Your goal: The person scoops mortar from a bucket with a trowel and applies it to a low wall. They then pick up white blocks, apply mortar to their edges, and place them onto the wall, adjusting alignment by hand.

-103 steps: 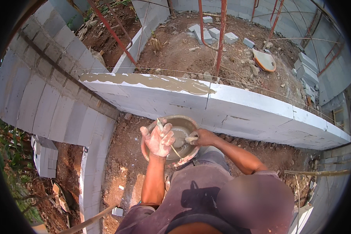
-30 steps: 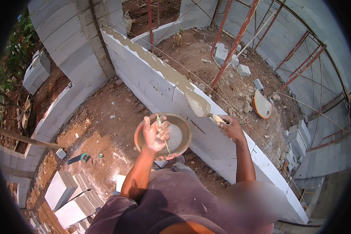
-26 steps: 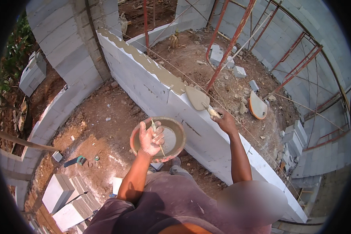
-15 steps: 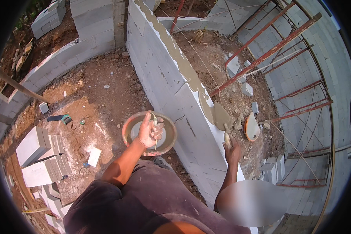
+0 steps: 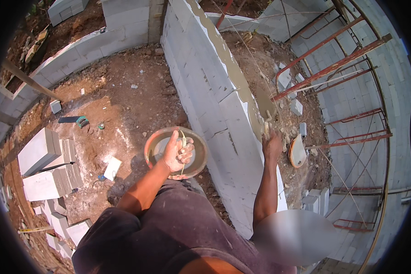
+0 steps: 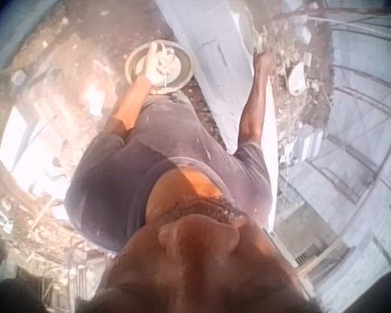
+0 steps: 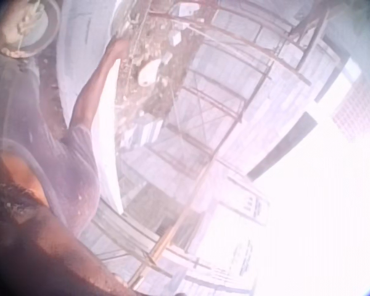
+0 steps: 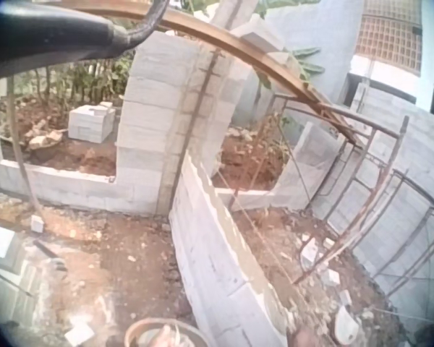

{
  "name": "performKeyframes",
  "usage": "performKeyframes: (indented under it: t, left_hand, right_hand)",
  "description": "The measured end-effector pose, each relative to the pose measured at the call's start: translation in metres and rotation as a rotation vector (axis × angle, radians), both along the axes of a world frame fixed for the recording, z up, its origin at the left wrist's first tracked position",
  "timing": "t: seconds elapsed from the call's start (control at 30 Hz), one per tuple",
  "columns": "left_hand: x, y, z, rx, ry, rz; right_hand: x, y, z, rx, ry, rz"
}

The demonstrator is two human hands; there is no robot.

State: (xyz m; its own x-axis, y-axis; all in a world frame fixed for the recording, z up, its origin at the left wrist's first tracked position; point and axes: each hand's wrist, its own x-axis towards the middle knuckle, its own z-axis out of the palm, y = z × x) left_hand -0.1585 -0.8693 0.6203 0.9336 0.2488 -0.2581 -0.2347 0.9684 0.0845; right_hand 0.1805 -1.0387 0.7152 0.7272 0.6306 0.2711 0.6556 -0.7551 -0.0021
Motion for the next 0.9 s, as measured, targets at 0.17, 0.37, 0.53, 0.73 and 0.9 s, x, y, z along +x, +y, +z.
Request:
performKeyframes:
  t: [0.17, 0.37, 0.53, 0.73, 0.9]
  left_hand:
    - [-0.010, 0.002, 0.003, -0.037, -0.087, -0.013]
    - [-0.002, -0.014, 0.028, -0.013, -0.267, -0.147]
    - [0.012, -0.025, 0.066, 0.077, -0.437, -0.262]
    - [0.031, -0.027, 0.081, 0.149, -0.437, -0.238]
    - [0.043, -0.030, 0.077, 0.070, -0.493, -0.099]
  right_hand:
    - [-0.065, -0.003, 0.026, 0.070, 0.214, 0.054]
    - [-0.184, -0.043, -0.022, -0.327, 0.598, 0.271]
    - [-0.211, -0.026, -0.146, -0.309, 0.700, 0.265]
    - [-0.176, -0.066, -0.110, 0.120, 1.255, 0.229]
    - [-0.156, -0.108, -0.028, 0.289, 1.464, 0.076]
